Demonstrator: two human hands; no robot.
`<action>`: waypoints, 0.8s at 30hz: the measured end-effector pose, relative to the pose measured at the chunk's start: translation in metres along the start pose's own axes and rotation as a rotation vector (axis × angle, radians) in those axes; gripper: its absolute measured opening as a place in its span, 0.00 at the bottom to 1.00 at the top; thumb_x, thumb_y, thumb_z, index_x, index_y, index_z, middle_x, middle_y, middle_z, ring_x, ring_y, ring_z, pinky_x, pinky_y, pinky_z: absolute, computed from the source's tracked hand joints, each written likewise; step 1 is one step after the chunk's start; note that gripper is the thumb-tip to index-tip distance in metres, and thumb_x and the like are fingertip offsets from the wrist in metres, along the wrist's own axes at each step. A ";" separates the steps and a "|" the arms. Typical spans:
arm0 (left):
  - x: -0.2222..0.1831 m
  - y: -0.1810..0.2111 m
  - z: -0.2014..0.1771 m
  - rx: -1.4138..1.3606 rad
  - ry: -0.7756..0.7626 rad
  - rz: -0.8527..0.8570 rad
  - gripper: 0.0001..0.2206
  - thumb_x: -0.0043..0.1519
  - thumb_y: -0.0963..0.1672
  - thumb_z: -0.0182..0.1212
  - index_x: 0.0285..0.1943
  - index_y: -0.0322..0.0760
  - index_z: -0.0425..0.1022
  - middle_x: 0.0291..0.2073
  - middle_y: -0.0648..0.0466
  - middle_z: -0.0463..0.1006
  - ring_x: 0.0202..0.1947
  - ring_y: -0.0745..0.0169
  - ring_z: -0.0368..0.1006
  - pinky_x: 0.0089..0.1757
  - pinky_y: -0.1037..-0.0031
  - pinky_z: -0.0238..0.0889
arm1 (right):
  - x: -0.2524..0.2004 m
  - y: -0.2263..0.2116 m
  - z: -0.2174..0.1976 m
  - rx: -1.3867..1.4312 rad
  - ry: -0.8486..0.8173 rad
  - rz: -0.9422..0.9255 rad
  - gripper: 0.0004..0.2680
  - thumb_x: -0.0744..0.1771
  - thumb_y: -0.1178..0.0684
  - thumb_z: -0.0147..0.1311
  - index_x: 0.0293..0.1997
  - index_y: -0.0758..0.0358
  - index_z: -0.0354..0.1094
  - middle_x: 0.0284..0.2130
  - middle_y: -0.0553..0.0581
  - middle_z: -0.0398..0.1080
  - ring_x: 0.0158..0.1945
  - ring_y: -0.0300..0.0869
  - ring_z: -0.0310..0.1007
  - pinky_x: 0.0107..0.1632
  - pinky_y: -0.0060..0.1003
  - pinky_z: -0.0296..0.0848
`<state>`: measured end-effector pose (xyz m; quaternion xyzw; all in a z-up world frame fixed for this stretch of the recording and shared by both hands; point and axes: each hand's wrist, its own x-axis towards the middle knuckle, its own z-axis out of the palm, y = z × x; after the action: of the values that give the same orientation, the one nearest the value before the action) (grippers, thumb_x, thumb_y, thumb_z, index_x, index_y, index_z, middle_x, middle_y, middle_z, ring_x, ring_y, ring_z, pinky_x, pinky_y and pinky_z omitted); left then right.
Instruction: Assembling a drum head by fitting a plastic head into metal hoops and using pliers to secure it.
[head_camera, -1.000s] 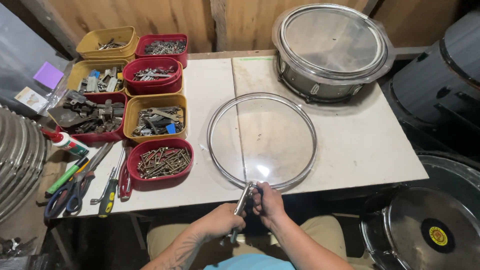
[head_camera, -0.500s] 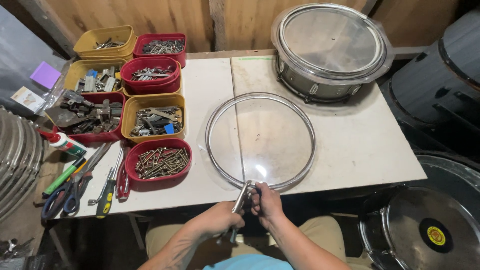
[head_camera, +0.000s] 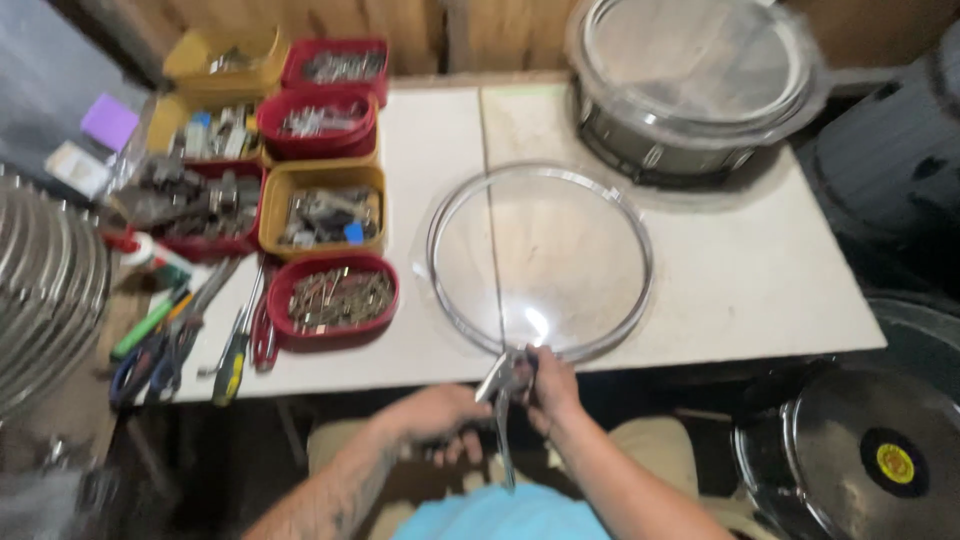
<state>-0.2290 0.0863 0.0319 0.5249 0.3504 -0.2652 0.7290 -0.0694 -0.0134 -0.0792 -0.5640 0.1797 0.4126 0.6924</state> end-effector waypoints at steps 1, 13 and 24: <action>-0.003 -0.002 0.000 -0.018 -0.001 -0.013 0.12 0.71 0.47 0.50 0.54 0.35 0.71 0.23 0.41 0.80 0.09 0.69 0.64 0.11 0.81 0.54 | -0.007 0.000 -0.002 -0.012 0.005 0.018 0.06 0.66 0.52 0.53 0.28 0.55 0.63 0.13 0.52 0.62 0.13 0.39 0.61 0.11 0.35 0.53; -0.024 -0.005 -0.014 -0.037 -0.077 -0.164 0.28 0.69 0.58 0.41 0.69 0.39 0.59 0.32 0.31 0.79 0.22 0.47 0.78 0.20 0.68 0.73 | -0.041 -0.014 0.025 -0.042 0.122 -0.093 0.10 0.65 0.52 0.54 0.24 0.58 0.56 0.13 0.54 0.55 0.11 0.42 0.54 0.10 0.35 0.43; -0.063 0.002 -0.011 0.731 0.221 0.027 0.27 0.45 0.44 0.77 0.57 0.49 0.78 0.27 0.61 0.82 0.26 0.73 0.71 0.33 0.78 0.64 | -0.040 -0.010 0.026 -0.091 0.175 -0.086 0.10 0.65 0.50 0.53 0.27 0.61 0.59 0.13 0.56 0.56 0.11 0.43 0.53 0.10 0.36 0.44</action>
<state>-0.2684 0.0989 0.0802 0.7802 0.3021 -0.3050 0.4549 -0.0912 -0.0043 -0.0363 -0.6359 0.1965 0.3393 0.6648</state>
